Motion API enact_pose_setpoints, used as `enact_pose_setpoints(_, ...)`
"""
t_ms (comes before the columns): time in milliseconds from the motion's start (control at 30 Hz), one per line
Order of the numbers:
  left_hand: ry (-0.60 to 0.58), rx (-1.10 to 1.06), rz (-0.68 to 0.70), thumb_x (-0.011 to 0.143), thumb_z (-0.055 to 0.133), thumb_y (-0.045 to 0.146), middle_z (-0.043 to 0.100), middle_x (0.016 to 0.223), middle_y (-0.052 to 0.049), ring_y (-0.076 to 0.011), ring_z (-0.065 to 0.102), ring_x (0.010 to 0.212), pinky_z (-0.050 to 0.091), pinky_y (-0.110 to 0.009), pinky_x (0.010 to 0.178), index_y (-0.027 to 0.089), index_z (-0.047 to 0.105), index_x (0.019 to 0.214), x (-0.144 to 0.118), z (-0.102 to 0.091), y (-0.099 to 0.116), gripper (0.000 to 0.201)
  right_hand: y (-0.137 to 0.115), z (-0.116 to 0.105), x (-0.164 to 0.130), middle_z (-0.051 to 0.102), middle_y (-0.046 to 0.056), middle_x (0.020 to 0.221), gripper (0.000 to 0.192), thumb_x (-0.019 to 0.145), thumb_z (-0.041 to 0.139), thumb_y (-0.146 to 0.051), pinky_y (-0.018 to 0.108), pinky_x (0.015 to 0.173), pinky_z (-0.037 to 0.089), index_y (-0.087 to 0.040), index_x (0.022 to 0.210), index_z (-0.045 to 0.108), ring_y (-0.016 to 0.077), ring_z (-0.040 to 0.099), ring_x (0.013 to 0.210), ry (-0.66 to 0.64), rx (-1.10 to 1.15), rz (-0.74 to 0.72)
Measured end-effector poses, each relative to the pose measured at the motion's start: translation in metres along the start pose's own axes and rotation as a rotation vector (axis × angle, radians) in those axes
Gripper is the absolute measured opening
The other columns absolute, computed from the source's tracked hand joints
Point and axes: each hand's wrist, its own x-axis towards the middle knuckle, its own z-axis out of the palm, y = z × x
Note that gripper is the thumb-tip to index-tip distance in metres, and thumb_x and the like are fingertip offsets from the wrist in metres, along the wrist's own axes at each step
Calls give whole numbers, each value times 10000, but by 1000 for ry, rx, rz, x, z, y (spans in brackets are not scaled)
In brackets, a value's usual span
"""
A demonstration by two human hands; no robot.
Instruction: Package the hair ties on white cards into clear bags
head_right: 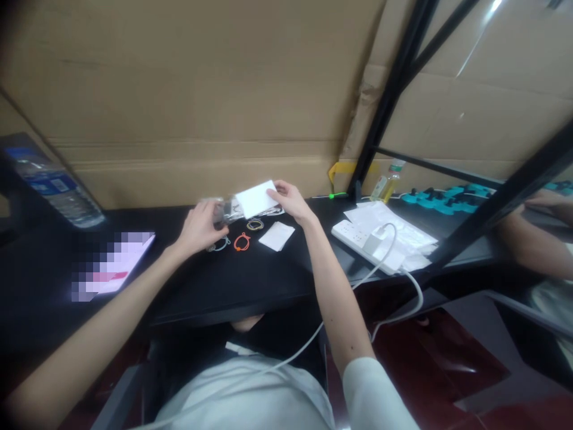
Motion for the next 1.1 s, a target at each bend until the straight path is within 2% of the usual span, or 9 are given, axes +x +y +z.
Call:
enact_pose_setpoints(167, 12, -70, -30, 754, 740, 407, 658, 1262, -131, -357, 622, 1164, 496, -495, 956, 229, 524, 1227, 1, -1, 1, 549, 4, 18, 5, 742, 108, 1149, 390, 862, 744, -500, 300, 682, 607, -187, 1081, 666, 225, 718, 948, 100, -23, -25)
enact_pose_setpoints(333, 25, -101, -43, 759, 748, 412, 660, 1232, -113, -338, 636, 1127, 484, -492, 971, 238, 523, 1216, 0, -2, 2, 538, 4, 21, 4, 744, 106, 1141, 365, 876, 712, -498, 316, 749, 626, -192, 1066, 654, 231, 724, 988, 171, -100, -69)
enact_pose_setpoints(533, 16, -103, -42, 761, 753, 415, 664, 1217, -107, -335, 637, 1126, 471, -490, 975, 241, 517, 1248, 0, -1, 2, 568, 5, 27, 4, 737, 105, 1155, 398, 867, 711, -508, 290, 631, 616, -190, 1099, 654, 225, 723, 936, 112, -102, -30)
enact_pose_setpoints(800, -13, -111, -6, 758, 751, 409, 683, 1164, -96, -321, 661, 1066, 478, -461, 905, 240, 520, 1234, 0, -1, 2, 556, 14, 41, 6, 721, 120, 1172, 391, 884, 699, -509, 305, 623, 622, -202, 1112, 618, 236, 725, 949, 113, -99, -33)
enact_pose_setpoints(1100, -34, -124, -9, 758, 756, 398, 681, 1201, -101, -329, 666, 1098, 479, -469, 922, 241, 502, 1270, 0, -3, 2, 593, 12, 38, 5, 726, 116, 1178, 383, 909, 668, -526, 309, 651, 617, -213, 1116, 592, 232, 725, 946, 147, -113, -33)
